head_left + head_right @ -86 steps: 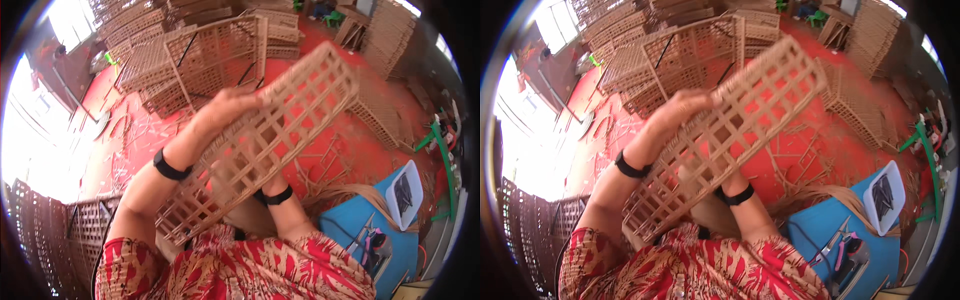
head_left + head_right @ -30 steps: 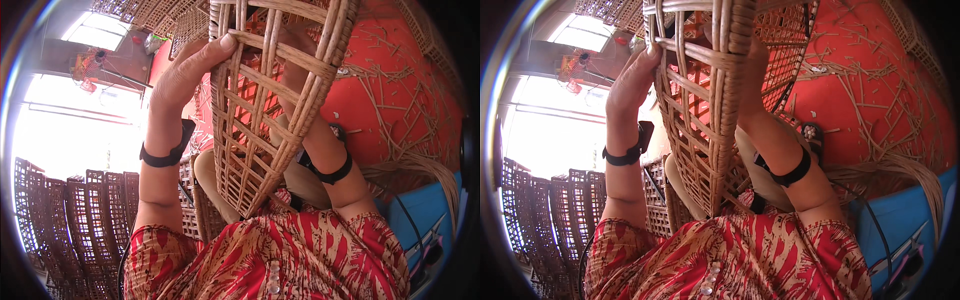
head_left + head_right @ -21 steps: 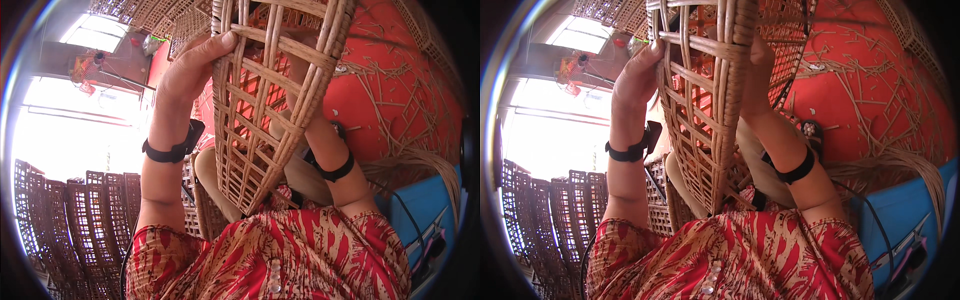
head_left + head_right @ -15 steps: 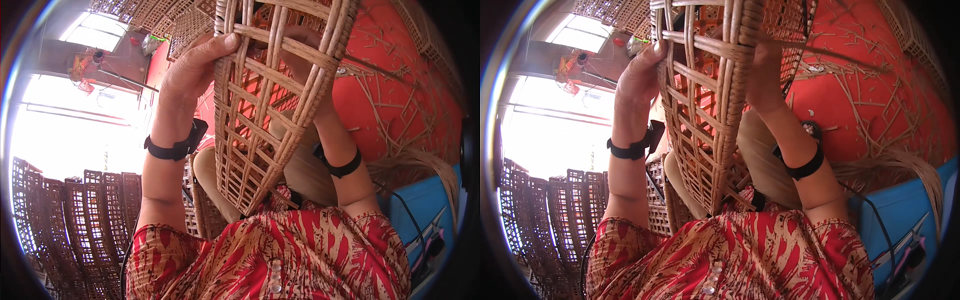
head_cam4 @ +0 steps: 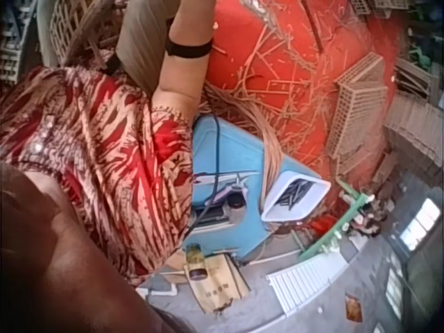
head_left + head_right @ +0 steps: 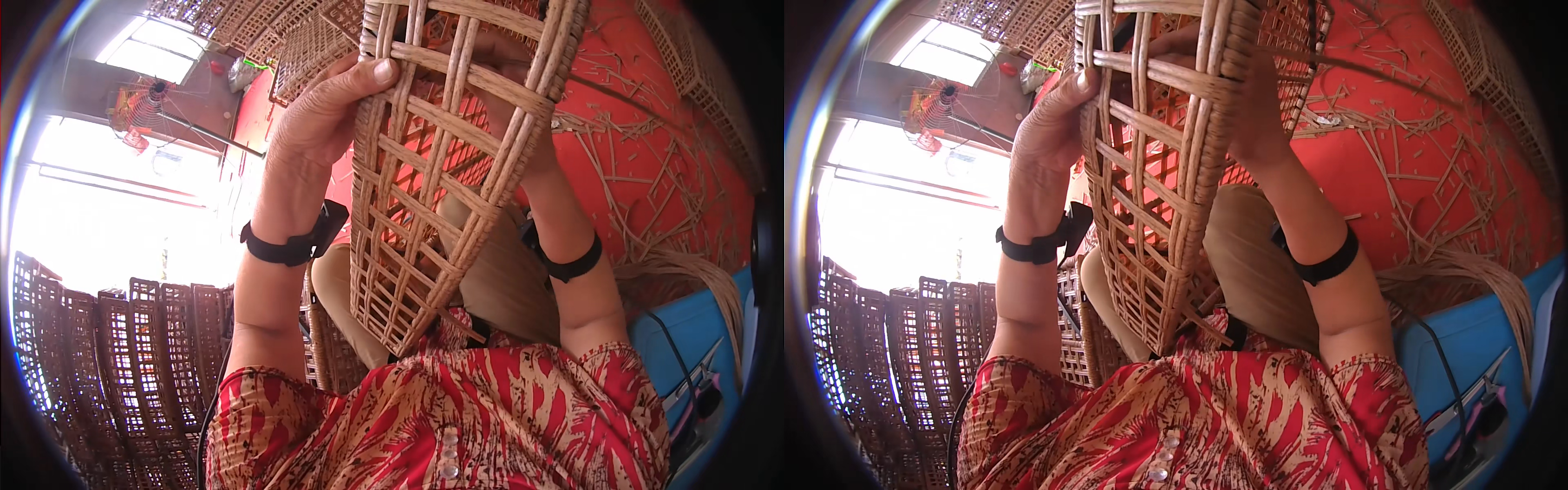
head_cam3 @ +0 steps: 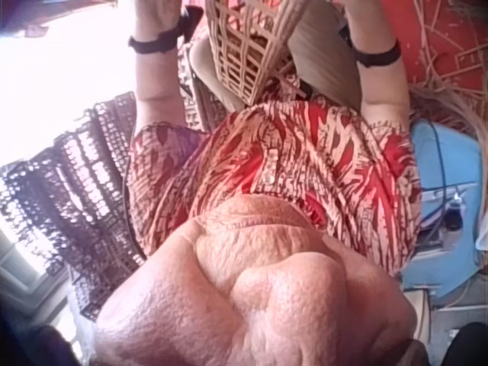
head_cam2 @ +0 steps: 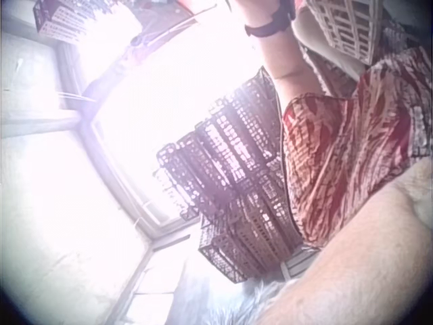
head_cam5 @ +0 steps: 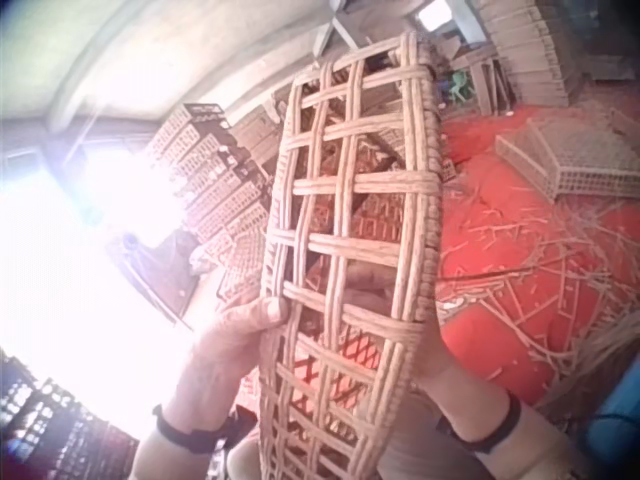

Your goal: Recorder weaves rattan strips into a frame and secures them using a nail gun and pliers.

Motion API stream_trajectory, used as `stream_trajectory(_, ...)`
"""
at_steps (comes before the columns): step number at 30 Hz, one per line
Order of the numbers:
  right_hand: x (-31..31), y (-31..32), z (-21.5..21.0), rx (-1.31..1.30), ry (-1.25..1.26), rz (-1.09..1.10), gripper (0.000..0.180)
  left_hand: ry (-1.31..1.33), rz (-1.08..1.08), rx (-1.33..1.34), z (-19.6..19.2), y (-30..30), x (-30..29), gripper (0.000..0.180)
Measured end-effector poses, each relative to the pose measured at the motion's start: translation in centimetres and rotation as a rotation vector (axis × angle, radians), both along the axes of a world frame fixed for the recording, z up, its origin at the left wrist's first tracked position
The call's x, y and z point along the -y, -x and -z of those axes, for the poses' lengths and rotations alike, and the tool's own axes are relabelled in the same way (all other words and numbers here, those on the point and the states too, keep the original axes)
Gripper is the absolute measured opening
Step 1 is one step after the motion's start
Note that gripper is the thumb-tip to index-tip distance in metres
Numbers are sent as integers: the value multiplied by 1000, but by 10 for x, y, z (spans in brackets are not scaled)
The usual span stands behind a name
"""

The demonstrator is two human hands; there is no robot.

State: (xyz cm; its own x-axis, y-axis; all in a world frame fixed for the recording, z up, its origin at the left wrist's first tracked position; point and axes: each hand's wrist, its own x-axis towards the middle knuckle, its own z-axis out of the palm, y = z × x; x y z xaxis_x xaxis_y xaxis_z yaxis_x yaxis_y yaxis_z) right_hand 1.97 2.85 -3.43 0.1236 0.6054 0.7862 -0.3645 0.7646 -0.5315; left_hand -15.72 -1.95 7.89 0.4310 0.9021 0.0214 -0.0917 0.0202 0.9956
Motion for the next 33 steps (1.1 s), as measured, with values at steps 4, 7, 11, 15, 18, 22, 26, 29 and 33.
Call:
stream_trajectory(4,7,2,-4,-33,13,4,20,31,33,23,-1,3,-2,44)
stream_trajectory(7,12,3,-7,-49,12,6,20,41,31,30,1,5,-3,43)
stream_trajectory(11,9,2,-5,-6,-49,21,21,23,-14,16,0,4,-1,43)
stream_trajectory(15,1,-2,8,159,-253,95,25,51,1,-13,4,7,-2,44)
stream_trajectory(18,9,2,5,134,-164,25,25,27,51,-32,1,6,-2,46)
stream_trajectory(22,15,5,12,91,-14,-73,27,8,7,-46,1,3,1,50)
stream_trajectory(26,-20,3,46,174,48,-52,22,29,3,-51,0,6,1,50)
stream_trajectory(29,-31,5,51,197,-131,125,20,33,15,-22,1,5,1,49)
stream_trajectory(33,-25,15,43,116,10,-141,20,39,21,28,-2,7,2,48)
